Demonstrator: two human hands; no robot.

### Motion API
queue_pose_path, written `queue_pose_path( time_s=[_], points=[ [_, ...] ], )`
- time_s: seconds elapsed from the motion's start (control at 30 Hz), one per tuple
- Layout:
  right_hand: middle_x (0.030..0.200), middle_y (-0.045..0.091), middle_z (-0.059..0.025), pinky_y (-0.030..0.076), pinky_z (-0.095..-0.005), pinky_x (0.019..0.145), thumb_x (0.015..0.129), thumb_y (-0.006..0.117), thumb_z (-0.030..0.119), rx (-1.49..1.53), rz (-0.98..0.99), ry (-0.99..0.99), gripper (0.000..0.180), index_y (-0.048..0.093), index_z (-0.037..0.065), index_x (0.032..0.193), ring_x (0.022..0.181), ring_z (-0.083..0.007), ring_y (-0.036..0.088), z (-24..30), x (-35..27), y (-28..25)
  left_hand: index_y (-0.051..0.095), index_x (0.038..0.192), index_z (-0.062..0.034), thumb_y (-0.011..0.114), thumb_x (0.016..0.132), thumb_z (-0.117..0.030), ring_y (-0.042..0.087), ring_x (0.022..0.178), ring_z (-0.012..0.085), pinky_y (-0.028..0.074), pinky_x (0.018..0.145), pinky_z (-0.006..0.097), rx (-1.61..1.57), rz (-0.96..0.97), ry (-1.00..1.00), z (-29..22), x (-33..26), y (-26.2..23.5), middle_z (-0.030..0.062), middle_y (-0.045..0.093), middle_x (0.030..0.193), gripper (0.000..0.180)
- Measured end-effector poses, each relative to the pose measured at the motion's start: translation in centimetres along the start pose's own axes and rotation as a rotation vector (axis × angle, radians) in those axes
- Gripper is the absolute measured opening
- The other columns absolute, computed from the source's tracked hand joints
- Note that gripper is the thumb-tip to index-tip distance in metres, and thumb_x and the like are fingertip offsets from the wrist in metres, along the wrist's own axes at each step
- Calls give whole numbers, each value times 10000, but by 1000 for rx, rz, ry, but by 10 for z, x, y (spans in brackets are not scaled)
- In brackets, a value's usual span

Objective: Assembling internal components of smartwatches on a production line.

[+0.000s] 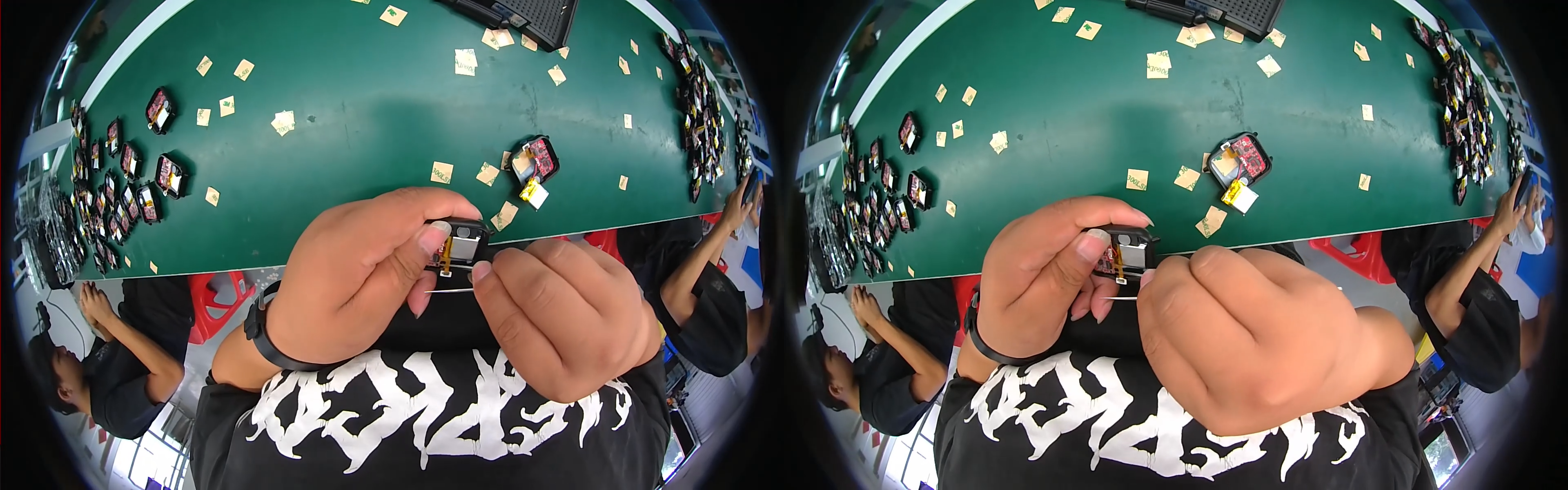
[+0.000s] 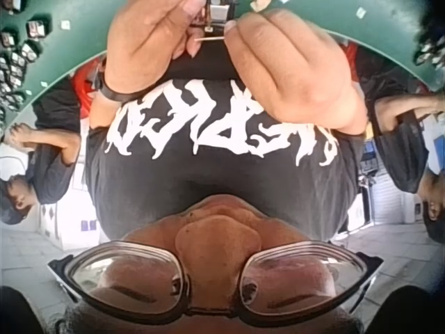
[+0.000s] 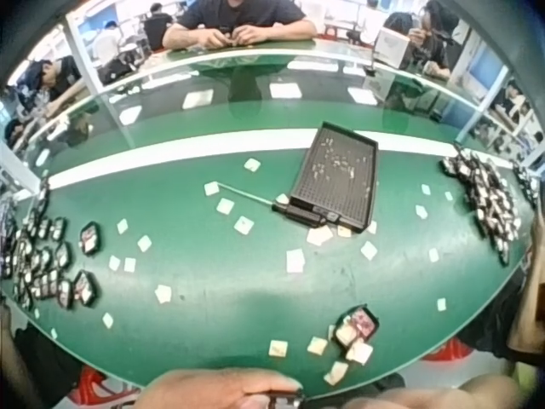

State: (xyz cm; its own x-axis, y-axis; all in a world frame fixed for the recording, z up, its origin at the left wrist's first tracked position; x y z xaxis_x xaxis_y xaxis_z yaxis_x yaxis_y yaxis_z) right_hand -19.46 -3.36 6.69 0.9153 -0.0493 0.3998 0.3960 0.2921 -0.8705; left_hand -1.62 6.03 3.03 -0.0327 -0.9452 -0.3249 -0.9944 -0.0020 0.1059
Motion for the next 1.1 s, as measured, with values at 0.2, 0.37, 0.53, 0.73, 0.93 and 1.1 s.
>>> queue_pose_path(
  time_s=[0.2,0.37,0.53,0.73,0.93,1.1],
  points=[
    [821,655,-158,512,-317,488,615,706,76,-38,42,-16,337,706,-108,897,660,-246,631,-1,-3,5,631,1309,29,472,1106,-146,584,603,58,441,511,198,-93,25,-190,8,2,-4,39,649,834,311],
    [844,656,-156,515,-320,500,607,724,50,-83,-24,33,349,699,-101,920,667,-246,630,-2,-5,12,581,1365,37,538,1032,17,608,627,75,499,570,209,-114,-23,-107,15,0,-4,36,641,800,336],
    [846,655,-158,504,-311,507,606,737,44,-59,27,125,358,698,-99,933,669,-251,632,0,-6,8,590,1342,31,552,1024,8,636,625,92,526,579,230,-24,22,-174,11,-1,-8,50,656,774,321],
    [844,687,-146,528,-333,567,605,737,87,-204,31,257,352,729,-58,925,684,-265,645,11,0,3,567,1374,52,528,1022,36,629,657,90,522,595,220,-61,30,-144,12,-1,-8,64,673,842,355],
    [848,701,-149,538,-337,585,599,733,102,-157,90,268,344,737,-50,908,683,-268,653,12,1,0,529,1426,65,426,949,106,635,700,97,524,615,220,-148,76,-144,17,-6,-15,73,663,864,490],
    [826,679,-163,520,-318,527,584,729,83,-106,51,185,355,722,-84,898,652,-252,639,6,0,6,528,1431,69,430,935,96,634,698,94,528,625,219,-91,115,-129,13,-7,-18,73,661,856,507]
  ],
)
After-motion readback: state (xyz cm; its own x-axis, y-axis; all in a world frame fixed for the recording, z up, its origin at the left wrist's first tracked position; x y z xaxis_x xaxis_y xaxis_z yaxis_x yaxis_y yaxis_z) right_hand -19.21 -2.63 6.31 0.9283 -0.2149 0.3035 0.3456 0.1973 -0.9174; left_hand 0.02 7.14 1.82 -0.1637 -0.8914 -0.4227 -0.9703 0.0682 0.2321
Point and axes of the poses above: each hand's wrist, its own x-axis towards the middle knuckle, its own y-axis out of the palm, z = x × y, the point moved 2 cm from there along x, towards the middle knuckle
